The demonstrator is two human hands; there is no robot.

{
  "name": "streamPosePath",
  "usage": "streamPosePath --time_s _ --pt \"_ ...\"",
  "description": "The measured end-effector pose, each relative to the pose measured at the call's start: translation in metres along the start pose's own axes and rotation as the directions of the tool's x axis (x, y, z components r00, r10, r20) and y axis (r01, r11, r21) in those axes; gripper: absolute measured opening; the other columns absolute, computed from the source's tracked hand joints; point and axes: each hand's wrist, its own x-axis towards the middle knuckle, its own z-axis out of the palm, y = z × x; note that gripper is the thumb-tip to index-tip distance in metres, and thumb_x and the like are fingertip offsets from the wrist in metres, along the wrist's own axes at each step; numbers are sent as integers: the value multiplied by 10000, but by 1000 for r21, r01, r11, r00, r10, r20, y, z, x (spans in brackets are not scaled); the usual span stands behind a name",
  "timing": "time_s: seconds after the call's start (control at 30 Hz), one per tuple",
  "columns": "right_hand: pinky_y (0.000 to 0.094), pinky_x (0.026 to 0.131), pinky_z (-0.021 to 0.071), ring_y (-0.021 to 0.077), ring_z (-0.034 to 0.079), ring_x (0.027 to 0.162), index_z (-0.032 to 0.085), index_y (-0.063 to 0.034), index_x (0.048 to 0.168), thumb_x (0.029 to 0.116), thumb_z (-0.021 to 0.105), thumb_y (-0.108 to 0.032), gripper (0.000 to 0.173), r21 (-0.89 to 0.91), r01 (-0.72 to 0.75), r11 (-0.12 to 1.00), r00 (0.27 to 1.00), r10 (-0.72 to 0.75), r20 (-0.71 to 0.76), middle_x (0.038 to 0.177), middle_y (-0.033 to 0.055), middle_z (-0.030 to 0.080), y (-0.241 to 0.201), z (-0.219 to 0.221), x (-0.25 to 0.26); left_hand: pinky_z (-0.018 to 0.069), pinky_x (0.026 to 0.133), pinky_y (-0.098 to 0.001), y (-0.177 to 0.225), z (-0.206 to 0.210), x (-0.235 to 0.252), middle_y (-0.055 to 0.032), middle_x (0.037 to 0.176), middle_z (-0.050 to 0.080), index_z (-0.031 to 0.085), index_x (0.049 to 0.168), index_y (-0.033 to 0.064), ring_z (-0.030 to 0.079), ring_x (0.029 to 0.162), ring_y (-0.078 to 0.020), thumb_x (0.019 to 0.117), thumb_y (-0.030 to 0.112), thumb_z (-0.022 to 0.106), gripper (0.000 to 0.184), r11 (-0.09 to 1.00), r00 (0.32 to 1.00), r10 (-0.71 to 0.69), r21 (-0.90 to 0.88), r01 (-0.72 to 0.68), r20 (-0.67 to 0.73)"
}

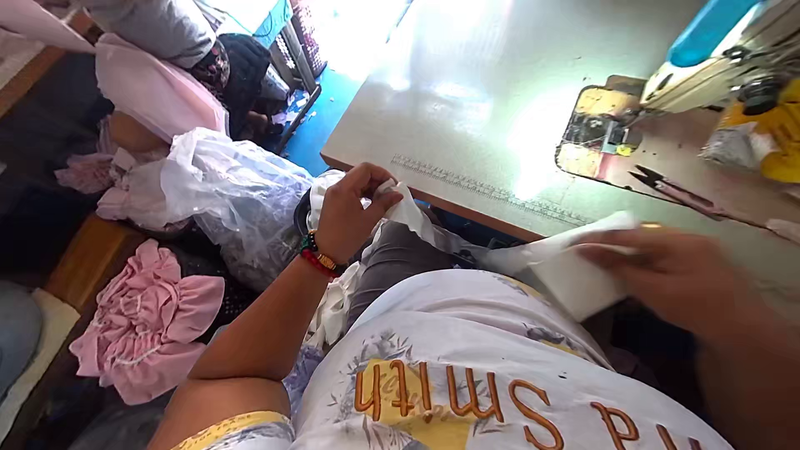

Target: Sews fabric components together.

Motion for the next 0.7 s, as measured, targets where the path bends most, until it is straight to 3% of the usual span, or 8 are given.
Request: streamPosePath --time_s 0.1,0.17,0.2,0.27,0.37,0.47,0.57,0.7 --pt "599 838 533 340 696 972 760 -55 1091 1027 532 -232 296 -44 -12 999 994 17 108 1037 174 725 3 17 6 555 853 -241 28 5 15 -73 1059 729 697 1213 23 675 901 -61 1023 56 558 237 983 975 143 89 -160 171" --pt "621 892 525 346 687 1065 751 -67 1136 1044 549 -199 258 -88 -66 994 985 79 153 1163 152 714 5 8 5 562 756 -264 48 11 22 -72 986 720 657 1299 42 663 803 -94 1018 33 551 301 969 937 175 113 -218 302" --pt "617 890 534 339 692 1065 754 -63 1132 1034 564 -177 242 -101 -69 992 989 82 121 1165 147 717 6 2 3 552 686 -253 54 16 27 -54 886 696 650 1273 34 638 725 -92 993 41 604 284 969 921 187 90 -230 341" --pt "519 822 556 268 690 963 761 -58 1098 1008 571 -167 237 -78 -39 996 999 38 -26 1052 126 717 6 -11 -2 549 645 -237 64 28 36 -29 788 685 661 1108 29 642 675 -76 928 70 713 192 968 897 209 49 -247 390" --pt "192 836 533 1 630 924 771 -113 1064 992 596 -238 227 148 65 987 972 -29 -232 962 -50 685 0 -20 -11 539 677 -209 69 51 55 -7 779 685 684 979 37 641 700 -37 906 153 753 153 961 867 239 23 -277 438" --pt "160 809 579 -44 668 911 751 -169 1068 984 664 -258 151 387 207 899 939 -72 -336 988 -129 721 -16 -3 -11 514 638 -189 70 82 71 2 733 654 680 914 27 606 656 -19 901 143 765 144 973 865 229 -90 -212 447" --pt "151 686 561 -45 626 756 614 -143 992 938 712 -200 126 425 239 873 903 -39 -427 861 -109 653 -26 23 -4 528 636 -175 80 109 72 17 749 650 675 908 24 612 666 -8 909 85 747 94 959 840 196 -277 -57 507" --pt "178 926 513 17 573 1094 726 -151 912 873 804 -242 126 396 324 859 834 -61 -549 1101 -59 601 -22 33 6 476 529 -150 92 118 58 -26 687 638 675 890 -11 567 566 -25 932 -19 672 43 924 778 204 -380 48 594"
